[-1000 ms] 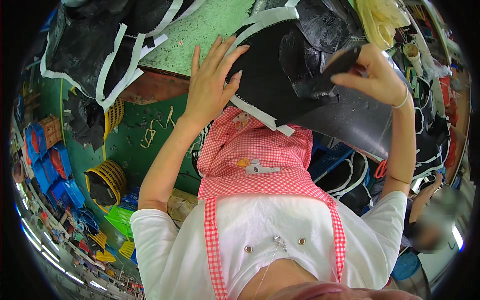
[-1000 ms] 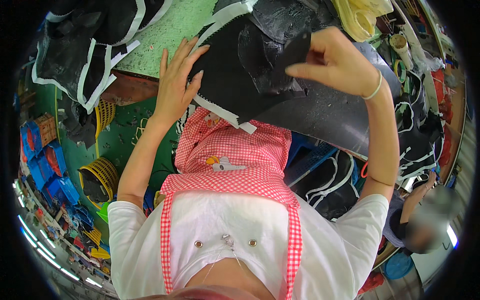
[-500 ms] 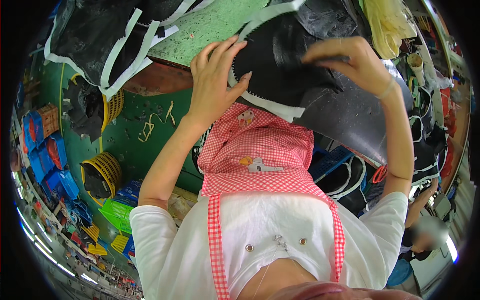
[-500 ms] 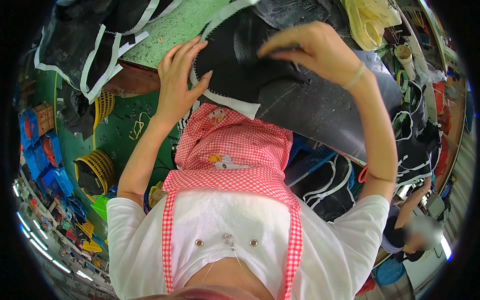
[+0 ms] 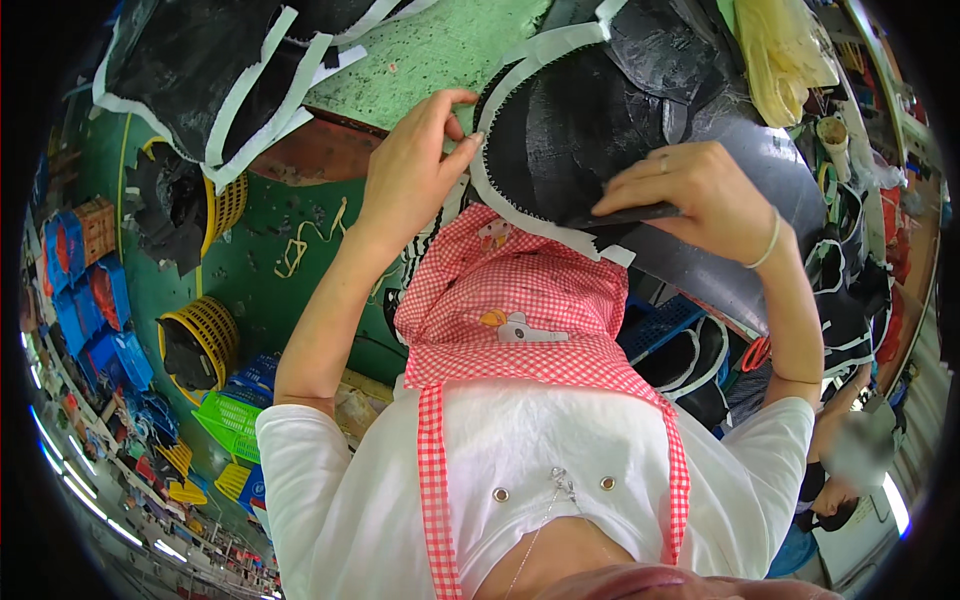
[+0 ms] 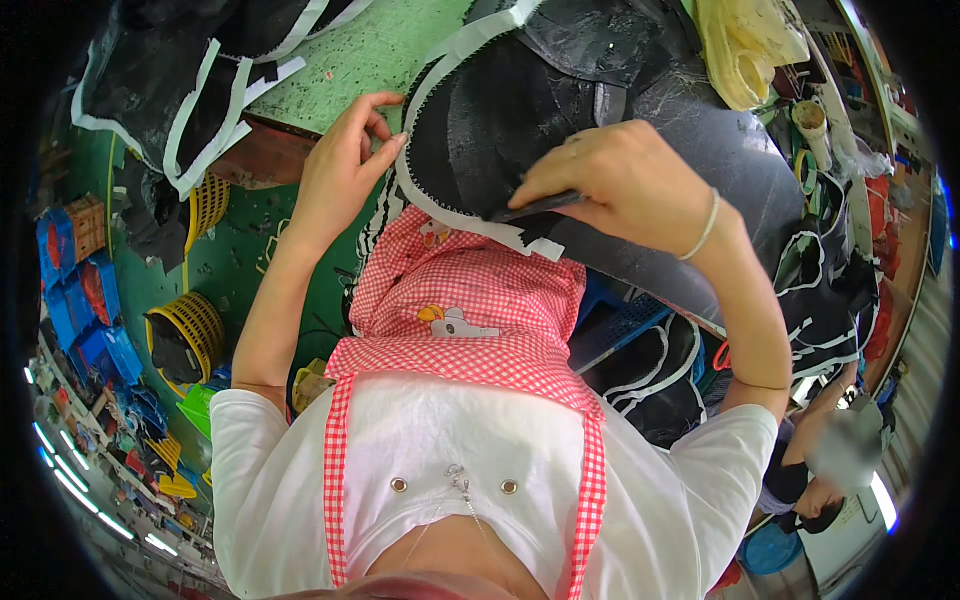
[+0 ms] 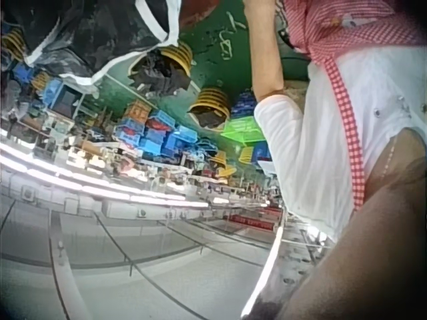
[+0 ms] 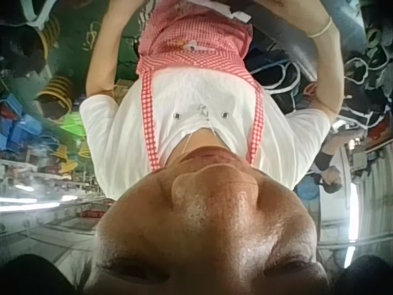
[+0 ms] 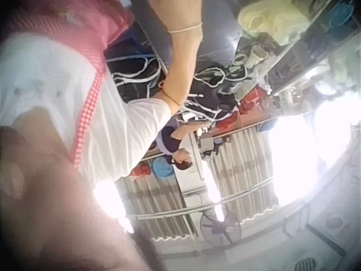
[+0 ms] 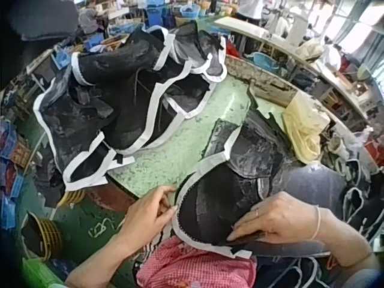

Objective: Applying adhesive and assembling black shoe upper components at a manufacturing workstation.

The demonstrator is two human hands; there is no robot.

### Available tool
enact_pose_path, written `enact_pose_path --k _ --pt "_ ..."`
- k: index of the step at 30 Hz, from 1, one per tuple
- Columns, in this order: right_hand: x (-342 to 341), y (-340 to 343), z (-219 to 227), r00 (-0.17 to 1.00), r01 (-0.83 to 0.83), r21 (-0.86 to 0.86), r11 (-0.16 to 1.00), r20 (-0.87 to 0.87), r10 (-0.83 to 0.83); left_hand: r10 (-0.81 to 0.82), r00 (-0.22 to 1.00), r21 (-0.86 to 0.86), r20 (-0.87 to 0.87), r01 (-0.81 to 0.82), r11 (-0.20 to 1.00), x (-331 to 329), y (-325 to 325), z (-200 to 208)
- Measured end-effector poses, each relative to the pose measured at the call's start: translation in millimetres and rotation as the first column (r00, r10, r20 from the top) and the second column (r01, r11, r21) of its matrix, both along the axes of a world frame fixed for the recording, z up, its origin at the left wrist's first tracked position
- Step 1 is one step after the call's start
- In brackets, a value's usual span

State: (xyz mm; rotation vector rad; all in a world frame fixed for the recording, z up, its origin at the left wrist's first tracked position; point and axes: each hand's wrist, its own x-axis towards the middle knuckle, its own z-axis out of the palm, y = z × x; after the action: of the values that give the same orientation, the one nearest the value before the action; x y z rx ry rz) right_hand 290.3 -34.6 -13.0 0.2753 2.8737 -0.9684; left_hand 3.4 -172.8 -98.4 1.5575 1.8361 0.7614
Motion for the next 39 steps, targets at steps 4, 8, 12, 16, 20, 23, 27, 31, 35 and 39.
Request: enact_pose_path --k 4,8,12,16,20,23,27,31,35,39 --pt "56.7 28.5 26.7 0.624 0.732 -0.313 0.605 -0.049 -0.78 0.057 0.993 -0.051 0.102 -0.052 0.997 -5.7 -0.7 4.7" --pt "115.2 86.1 15.6 0.331 0.919 0.351 0.177 -0.446 -0.831 0.115 0.941 -0.367 0.317 0.01 0.93 -15.2 -8.0 15.8" --pt "180.3 125.2 -30.4 0.171 0.892 0.453 0.004 -0.329 -0.929 0.132 0.844 -0.474 0.52 0.157 0.866 -16.4 -8.0 15.0" --pt "203.9 125.8 -25.8 0.253 0.964 0.197 0.18 -0.468 -0.847 0.122 0.835 -0.372 0.536 0.104 0.922 -17.1 -7.8 8.1" --pt "119.4 76.2 -13.2 0.302 0.833 -0.441 0.335 -0.145 -0.942 0.169 0.801 -0.348 0.575 0.053 0.936 -20.4 -5.8 4.2" --pt "41.0 30.3 -14.4 0.711 0.622 -0.451 0.641 -0.02 -0.703 0.181 0.791 -0.325 0.584 0.024 0.945 -20.7 -1.2 1.0" --pt "-6.3 16.8 -8.9 0.977 0.189 -0.123 0.974 -0.072 -0.199 0.183 0.806 -0.272 0.563 -0.028 0.962 -18.2 0.0 -5.1" --pt "-24.2 17.7 -3.2 0.931 0.359 0.023 0.933 -0.069 -0.357 0.169 0.77 -0.264 0.615 0.0 0.964 -19.1 -1.6 -9.2" --pt "-70.9 14.8 -21.2 0.787 0.572 0.111 0.813 -0.355 -0.505 0.111 0.743 -0.217 0.659 0.047 0.975 -20.8 -0.7 -10.2" --pt "-64.7 -1.4 -10.8 0.995 0.031 0.017 0.999 -0.091 -0.029 0.146 0.719 -0.249 0.679 0.039 0.968 -21.1 -3.1 -11.5"
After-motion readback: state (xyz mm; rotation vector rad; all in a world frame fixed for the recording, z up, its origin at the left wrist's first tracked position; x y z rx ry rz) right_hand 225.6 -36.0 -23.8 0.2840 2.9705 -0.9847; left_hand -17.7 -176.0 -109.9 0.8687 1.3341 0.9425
